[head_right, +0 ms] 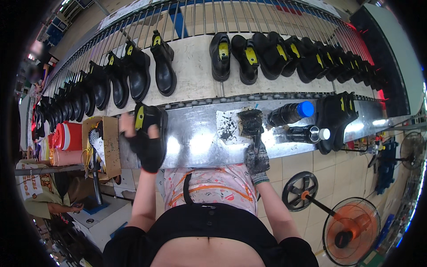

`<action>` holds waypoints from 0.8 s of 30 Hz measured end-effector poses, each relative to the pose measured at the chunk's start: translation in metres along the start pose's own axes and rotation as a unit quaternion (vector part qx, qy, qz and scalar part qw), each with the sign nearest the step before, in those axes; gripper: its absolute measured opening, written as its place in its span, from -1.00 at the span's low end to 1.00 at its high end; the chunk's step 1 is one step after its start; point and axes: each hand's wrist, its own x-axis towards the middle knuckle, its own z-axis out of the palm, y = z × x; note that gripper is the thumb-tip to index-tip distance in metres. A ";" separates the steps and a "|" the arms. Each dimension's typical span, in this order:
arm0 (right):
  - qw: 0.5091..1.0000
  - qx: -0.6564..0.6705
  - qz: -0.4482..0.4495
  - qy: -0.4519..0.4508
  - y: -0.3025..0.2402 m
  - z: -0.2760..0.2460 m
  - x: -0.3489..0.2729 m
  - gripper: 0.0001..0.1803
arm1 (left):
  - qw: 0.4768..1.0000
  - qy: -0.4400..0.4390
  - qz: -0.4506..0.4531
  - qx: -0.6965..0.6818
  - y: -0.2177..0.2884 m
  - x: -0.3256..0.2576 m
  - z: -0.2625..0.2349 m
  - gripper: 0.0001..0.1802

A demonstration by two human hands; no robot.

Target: Applying finish or cleaning agent to the seams and edges of black leather boots using a brush.

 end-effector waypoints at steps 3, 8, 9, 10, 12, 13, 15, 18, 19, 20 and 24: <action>0.994 -0.108 0.024 -0.022 -0.056 -0.017 0.011 -0.76 | 0.928 -0.290 0.226 0.061 0.017 0.016 0.061 -0.46; 0.999 -0.010 0.032 0.003 -0.066 -0.018 0.014 -0.69 | 0.812 -0.416 0.366 0.185 -0.043 -0.025 0.190 -0.49; 0.995 -0.097 -0.008 -0.001 -0.063 -0.017 0.014 -0.65 | 0.787 -0.446 0.374 0.205 -0.056 -0.032 0.210 -0.47; 0.982 -0.181 -0.051 -0.010 -0.062 -0.016 0.014 -0.62 | 0.787 -0.446 0.372 0.208 -0.078 -0.043 0.232 -0.47; 0.988 -0.153 0.009 -0.007 -0.064 -0.018 0.012 -0.64 | 0.842 -0.432 0.279 0.163 -0.080 -0.040 0.256 -0.54; 0.995 -0.088 0.040 -0.019 -0.064 -0.018 0.013 -0.63 | 0.868 -0.491 0.066 -0.010 -0.079 -0.044 0.263 -0.46; 0.997 -0.023 0.070 -0.032 -0.062 -0.018 0.013 -0.63 | 0.859 -0.473 0.159 0.111 -0.093 -0.054 0.281 -0.41; 0.993 -0.115 0.028 -0.029 -0.054 -0.017 0.012 -0.65 | 0.860 -0.431 0.217 0.165 -0.100 -0.059 0.294 -0.37; 0.992 -0.116 0.029 -0.029 -0.052 -0.016 0.013 -0.65 | 0.885 -0.416 0.185 0.100 -0.100 -0.059 0.295 -0.37; 0.988 -0.151 -0.017 -0.001 -0.055 -0.015 0.015 -0.65 | 0.884 -0.417 0.185 0.099 -0.099 -0.057 0.294 -0.37; 0.992 -0.126 0.006 -0.018 -0.051 -0.015 0.013 -0.65 | 0.803 -0.379 0.325 0.324 -0.101 -0.055 0.287 -0.39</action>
